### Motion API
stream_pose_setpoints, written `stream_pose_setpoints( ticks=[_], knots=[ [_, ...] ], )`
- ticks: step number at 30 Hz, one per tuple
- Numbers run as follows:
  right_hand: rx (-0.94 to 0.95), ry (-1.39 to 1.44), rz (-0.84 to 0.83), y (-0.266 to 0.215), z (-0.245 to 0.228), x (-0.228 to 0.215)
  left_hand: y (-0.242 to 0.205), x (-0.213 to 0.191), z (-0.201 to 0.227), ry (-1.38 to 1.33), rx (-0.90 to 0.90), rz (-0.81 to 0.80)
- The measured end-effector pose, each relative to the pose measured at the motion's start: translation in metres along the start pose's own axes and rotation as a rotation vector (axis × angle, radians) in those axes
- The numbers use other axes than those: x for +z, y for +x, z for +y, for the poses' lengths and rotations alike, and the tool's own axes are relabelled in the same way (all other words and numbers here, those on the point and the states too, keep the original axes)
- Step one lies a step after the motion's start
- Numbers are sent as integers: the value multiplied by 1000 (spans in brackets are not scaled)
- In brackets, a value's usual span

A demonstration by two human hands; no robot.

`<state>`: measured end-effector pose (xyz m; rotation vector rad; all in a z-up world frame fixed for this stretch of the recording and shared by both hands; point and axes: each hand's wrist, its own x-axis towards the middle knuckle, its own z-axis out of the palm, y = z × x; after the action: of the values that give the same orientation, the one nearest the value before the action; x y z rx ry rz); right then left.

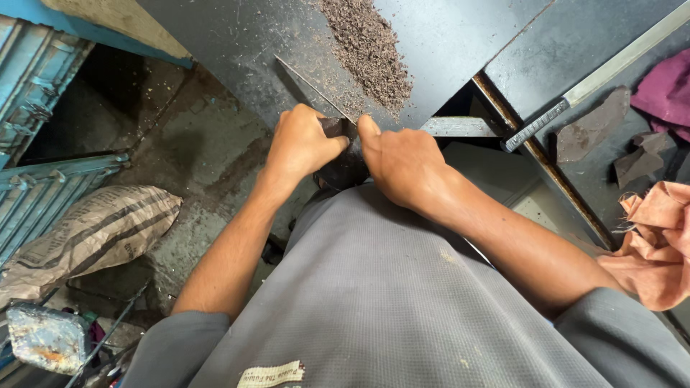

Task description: The person holds a small dark metal block in the left hand and uses a flat metal file in the right hand to repeatedly file the block's surface. Metal filings accumulate on the workbench as the person continues the filing motion throughout the clip.

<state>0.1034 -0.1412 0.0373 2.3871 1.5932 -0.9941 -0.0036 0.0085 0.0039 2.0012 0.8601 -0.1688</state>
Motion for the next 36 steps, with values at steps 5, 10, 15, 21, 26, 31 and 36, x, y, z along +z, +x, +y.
stream_pose_setpoints(
  ticks=[5, 10, 15, 21, 26, 31, 36],
  knots=[
    [-36, 48, -8, 7, 9, 6, -3, 6, -1, 72, 36, -7],
    [-70, 12, 43, 19, 14, 23, 4, 6, -1, 84, 72, 10],
    [-88, 44, 39, 26, 18, 13, 2, 4, 6, 159, 56, -20],
    [-46, 19, -88, 4, 20, -13, -18, 1, 18, 340, 216, 45],
    [-49, 30, -25, -6, 10, 3, -25, 12, 22, 417, 283, 88],
    [-107, 42, 72, 1, 16, 28, -28, 27, 19, 499, 353, 70],
    [-145, 38, 100, 14, 25, 37, -25, 38, 11, 641, 454, 148]
  ],
)
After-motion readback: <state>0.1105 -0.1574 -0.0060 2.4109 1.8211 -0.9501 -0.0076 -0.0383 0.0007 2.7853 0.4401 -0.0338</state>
